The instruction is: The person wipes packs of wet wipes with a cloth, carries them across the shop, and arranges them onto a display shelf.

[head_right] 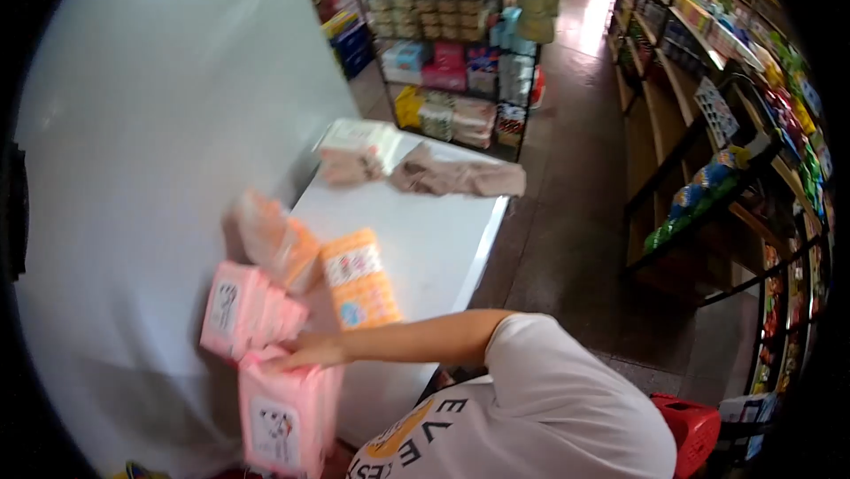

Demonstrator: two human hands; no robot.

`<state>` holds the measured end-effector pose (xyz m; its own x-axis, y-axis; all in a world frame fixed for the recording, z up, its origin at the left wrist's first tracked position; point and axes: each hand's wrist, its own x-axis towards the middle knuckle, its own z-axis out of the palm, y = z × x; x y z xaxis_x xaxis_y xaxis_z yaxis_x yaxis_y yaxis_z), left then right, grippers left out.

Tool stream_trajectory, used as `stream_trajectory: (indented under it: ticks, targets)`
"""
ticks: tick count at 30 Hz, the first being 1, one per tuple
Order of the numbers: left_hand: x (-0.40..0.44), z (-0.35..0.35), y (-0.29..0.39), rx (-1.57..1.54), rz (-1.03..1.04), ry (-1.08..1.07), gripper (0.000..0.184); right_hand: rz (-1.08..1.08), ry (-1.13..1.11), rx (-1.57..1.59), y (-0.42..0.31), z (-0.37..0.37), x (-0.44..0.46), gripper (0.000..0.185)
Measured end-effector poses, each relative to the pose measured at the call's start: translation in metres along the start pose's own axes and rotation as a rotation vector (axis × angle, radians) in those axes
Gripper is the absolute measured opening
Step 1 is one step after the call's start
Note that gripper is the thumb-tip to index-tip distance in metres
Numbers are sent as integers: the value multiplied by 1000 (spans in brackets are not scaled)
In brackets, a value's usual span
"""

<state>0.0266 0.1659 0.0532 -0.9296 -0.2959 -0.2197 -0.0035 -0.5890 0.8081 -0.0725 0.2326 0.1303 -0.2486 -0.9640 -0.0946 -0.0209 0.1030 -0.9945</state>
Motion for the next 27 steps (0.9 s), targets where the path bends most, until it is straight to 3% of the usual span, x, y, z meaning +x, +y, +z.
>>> stream_trajectory:
  ticks: [4, 6, 12, 14, 15, 18, 20, 25, 27]
  targets:
    - [17, 52, -40, 57, -33, -28, 65, -87, 163, -35, -21, -46, -70, 99]
    - [19, 82, -67, 71, -39, -24, 65, -346, 287, 141, -17, -83, -119, 98]
    - [29, 195, -164, 68, -34, 3, 65, -318, 548, 294, 38, -197, -301, 80]
    - [32, 233, -189, 74, -34, 12, 65, -163, 600, 408, 57, -232, -363, 73]
    - [36, 254, -199, 71, -39, 17, 65, -184, 643, 450, 62, -248, -392, 68]
    - [57, 313, -227, 53, -49, 13, 65, -166, 819, 524, 74, -286, -451, 66]
    - [81, 352, -248, 34, -64, -10, 65, -158, 936, 461, 86, -310, -476, 64]
    - [154, 423, -277, 25, -65, -52, 64, -214, 932, 547, 102, -376, -502, 66]
    - [186, 436, -283, 20, -64, -51, 64, -143, 949, 564, 112, -409, -500, 67]
